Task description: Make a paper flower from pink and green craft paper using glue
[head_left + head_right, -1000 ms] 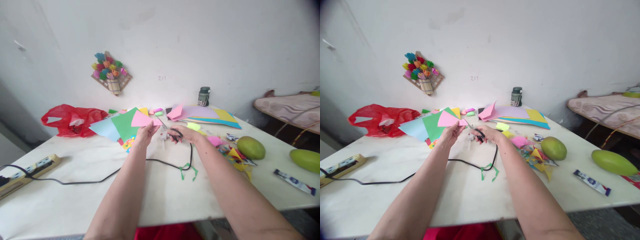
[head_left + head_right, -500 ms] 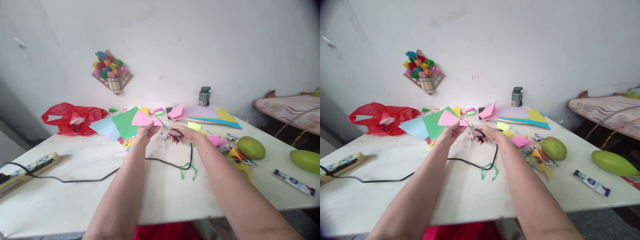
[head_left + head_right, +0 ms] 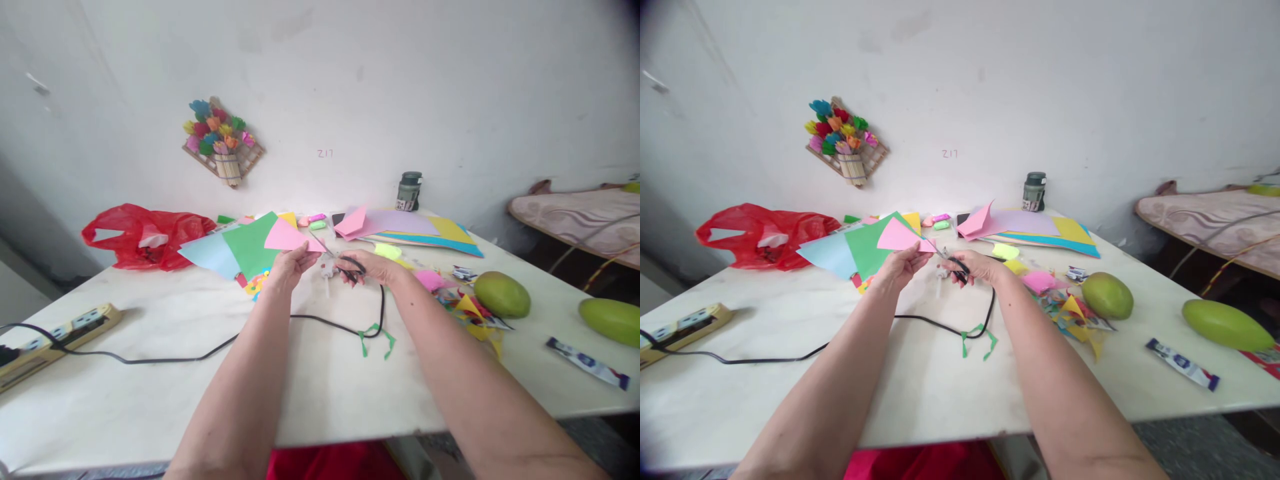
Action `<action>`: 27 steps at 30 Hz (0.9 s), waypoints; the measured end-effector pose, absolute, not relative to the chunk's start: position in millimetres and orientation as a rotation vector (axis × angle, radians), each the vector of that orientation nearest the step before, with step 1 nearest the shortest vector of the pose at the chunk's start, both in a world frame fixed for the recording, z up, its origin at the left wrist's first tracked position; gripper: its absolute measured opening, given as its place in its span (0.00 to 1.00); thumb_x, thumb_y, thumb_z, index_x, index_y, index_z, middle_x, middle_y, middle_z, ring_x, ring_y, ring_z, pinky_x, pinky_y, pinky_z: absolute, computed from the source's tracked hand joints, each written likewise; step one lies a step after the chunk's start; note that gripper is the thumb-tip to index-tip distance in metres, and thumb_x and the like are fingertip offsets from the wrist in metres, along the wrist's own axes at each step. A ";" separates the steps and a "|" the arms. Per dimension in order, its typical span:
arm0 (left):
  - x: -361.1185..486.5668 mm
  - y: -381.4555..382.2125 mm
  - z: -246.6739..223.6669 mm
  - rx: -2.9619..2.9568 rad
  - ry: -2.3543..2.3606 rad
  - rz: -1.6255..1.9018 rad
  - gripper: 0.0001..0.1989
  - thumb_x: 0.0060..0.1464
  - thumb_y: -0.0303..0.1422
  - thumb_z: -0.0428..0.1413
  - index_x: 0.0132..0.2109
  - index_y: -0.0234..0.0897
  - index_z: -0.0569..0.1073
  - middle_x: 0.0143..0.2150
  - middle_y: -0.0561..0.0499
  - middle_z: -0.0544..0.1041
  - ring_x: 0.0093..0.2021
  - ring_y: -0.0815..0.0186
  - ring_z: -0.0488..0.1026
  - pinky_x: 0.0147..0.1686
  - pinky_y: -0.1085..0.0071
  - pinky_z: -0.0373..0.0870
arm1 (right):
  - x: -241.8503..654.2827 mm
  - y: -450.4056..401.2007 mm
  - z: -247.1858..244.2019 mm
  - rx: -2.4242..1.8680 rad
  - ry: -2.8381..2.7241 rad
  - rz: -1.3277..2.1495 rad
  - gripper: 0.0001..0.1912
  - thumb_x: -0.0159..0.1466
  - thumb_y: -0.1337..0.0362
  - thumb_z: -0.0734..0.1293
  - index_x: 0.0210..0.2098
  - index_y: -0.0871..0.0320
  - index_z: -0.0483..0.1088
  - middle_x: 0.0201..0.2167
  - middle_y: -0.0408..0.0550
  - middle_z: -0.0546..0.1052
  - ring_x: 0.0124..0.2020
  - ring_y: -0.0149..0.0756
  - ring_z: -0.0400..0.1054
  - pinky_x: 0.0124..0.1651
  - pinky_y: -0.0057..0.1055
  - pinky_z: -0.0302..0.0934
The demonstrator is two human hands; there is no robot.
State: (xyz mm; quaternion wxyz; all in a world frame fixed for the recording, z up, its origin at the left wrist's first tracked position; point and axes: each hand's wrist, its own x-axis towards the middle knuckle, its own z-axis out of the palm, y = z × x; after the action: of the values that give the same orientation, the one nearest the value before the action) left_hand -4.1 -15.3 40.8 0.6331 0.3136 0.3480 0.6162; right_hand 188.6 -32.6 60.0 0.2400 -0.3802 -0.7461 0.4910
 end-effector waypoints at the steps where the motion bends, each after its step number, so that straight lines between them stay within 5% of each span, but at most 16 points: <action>1: -4.0 -15.5 40.9 0.719 0.794 1.409 0.05 0.46 0.25 0.58 0.33 0.26 0.71 0.27 0.42 0.77 0.28 0.62 0.76 0.28 0.74 0.74 | 188.6 -32.2 59.6 -1.041 -2.044 1.341 0.17 0.58 0.52 0.62 0.28 0.61 0.63 0.21 0.43 0.71 0.17 0.24 0.63 0.13 0.19 0.51; 27: -6.0 -14.3 41.6 0.718 0.798 1.410 0.05 0.47 0.24 0.57 0.34 0.26 0.72 0.26 0.42 0.77 0.27 0.63 0.76 0.27 0.75 0.74 | 187.1 -33.7 59.0 -0.994 -2.045 1.340 0.16 0.56 0.52 0.63 0.26 0.60 0.61 0.18 0.40 0.67 0.15 0.23 0.59 0.12 0.19 0.47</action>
State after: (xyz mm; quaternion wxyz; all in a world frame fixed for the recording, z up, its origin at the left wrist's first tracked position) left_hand -6.0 -14.3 41.6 0.6324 0.3139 0.3489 0.6162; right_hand 187.1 -33.7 59.0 0.2485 -0.3649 -0.7505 0.4917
